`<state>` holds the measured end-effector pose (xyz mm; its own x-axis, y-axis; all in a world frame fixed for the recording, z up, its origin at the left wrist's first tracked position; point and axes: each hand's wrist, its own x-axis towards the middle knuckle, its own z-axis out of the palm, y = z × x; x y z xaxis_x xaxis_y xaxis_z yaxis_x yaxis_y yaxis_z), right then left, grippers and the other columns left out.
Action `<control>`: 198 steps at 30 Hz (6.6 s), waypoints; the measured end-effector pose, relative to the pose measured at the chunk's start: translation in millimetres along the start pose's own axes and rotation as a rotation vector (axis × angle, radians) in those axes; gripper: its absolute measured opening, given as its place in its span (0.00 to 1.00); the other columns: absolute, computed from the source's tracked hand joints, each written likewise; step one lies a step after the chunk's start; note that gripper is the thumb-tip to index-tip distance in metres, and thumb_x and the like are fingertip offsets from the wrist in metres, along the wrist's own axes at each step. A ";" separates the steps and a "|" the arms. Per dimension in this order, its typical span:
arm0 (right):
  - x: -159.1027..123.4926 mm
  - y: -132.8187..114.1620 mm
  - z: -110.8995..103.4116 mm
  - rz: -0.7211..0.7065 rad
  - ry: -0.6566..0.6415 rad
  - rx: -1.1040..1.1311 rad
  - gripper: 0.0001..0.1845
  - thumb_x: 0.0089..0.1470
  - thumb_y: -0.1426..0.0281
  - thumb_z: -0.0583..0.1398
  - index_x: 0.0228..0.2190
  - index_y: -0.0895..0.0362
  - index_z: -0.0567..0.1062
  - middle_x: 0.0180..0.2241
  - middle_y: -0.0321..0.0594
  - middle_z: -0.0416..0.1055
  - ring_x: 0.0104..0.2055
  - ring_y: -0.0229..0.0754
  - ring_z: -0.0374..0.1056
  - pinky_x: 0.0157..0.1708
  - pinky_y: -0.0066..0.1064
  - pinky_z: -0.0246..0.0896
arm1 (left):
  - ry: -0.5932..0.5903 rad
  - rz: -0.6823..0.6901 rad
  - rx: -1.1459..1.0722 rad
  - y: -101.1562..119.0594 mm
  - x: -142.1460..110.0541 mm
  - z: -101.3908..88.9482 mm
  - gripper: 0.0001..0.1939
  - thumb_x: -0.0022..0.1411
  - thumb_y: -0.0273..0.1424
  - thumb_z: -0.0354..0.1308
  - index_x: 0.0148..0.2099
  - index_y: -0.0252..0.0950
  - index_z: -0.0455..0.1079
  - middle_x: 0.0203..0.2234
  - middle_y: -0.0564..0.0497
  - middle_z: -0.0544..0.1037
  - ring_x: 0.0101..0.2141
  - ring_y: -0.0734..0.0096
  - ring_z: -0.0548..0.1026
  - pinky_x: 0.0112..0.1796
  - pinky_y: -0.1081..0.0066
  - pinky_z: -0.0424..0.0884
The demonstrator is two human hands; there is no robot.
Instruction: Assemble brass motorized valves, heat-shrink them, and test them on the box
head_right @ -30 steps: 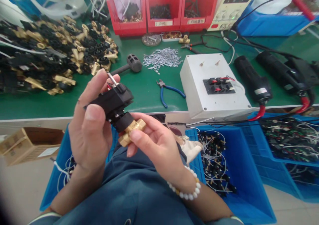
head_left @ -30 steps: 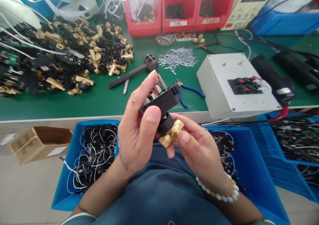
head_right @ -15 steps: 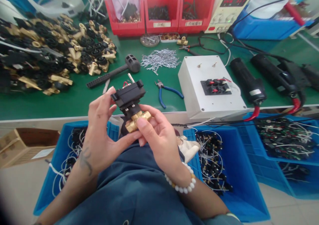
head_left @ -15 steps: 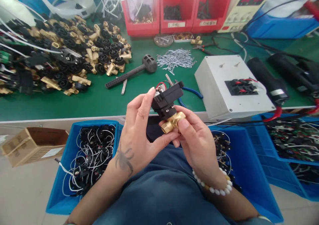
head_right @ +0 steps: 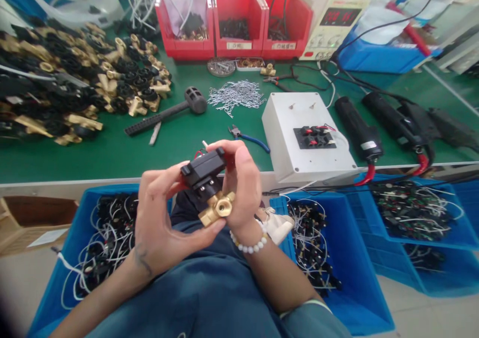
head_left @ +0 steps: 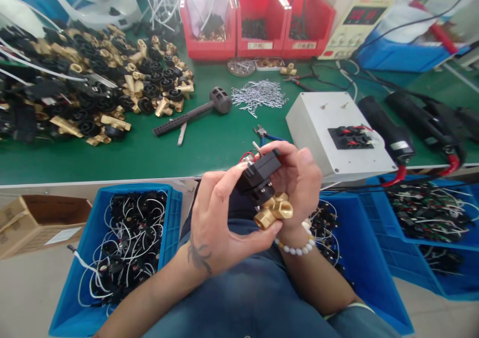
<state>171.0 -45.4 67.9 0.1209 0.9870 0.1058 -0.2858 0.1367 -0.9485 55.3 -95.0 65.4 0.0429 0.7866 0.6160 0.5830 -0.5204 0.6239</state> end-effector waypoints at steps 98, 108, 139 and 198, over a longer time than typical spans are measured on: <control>149.4 54.4 87.6 0.290 -0.451 -0.594 0.21 0.70 0.64 0.58 0.61 0.56 0.67 0.22 0.28 0.68 0.20 0.31 0.66 0.20 0.20 0.62 | 0.098 -0.313 -0.052 -60.6 -5.9 -30.3 0.34 0.56 0.36 0.69 0.64 0.39 0.68 0.44 0.49 0.69 0.45 0.65 0.75 0.39 0.71 0.81; 146.6 54.9 69.8 0.122 -0.197 -0.352 0.14 0.61 0.61 0.65 0.36 0.54 0.67 0.29 0.30 0.70 0.30 0.32 0.73 0.32 0.22 0.70 | 0.106 -0.297 -0.074 -62.0 -10.7 -31.5 0.35 0.55 0.35 0.69 0.64 0.41 0.68 0.45 0.49 0.69 0.46 0.65 0.75 0.39 0.71 0.82; 51.4 -95.7 -52.1 -0.547 -0.131 -0.907 0.23 0.68 0.50 0.56 0.30 0.54 0.72 0.19 0.32 0.60 0.19 0.34 0.55 0.19 0.30 0.49 | 0.032 -0.212 -0.233 -73.9 11.8 27.9 0.38 0.55 0.36 0.70 0.66 0.35 0.65 0.45 0.46 0.67 0.45 0.63 0.72 0.42 0.64 0.81; 63.2 -91.5 -48.4 -0.397 -0.347 -0.905 0.28 0.64 0.43 0.56 0.25 0.53 0.69 0.15 0.30 0.54 0.15 0.34 0.49 0.15 0.29 0.41 | -0.008 -0.153 -0.231 -77.0 14.0 26.4 0.36 0.56 0.37 0.69 0.65 0.35 0.65 0.44 0.47 0.67 0.44 0.64 0.71 0.41 0.64 0.80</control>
<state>250.7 0.4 146.9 -0.2702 0.8745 0.4029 0.5503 0.4836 -0.6806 32.4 -35.1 13.4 -0.0246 0.8637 0.5034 0.3830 -0.4570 0.8028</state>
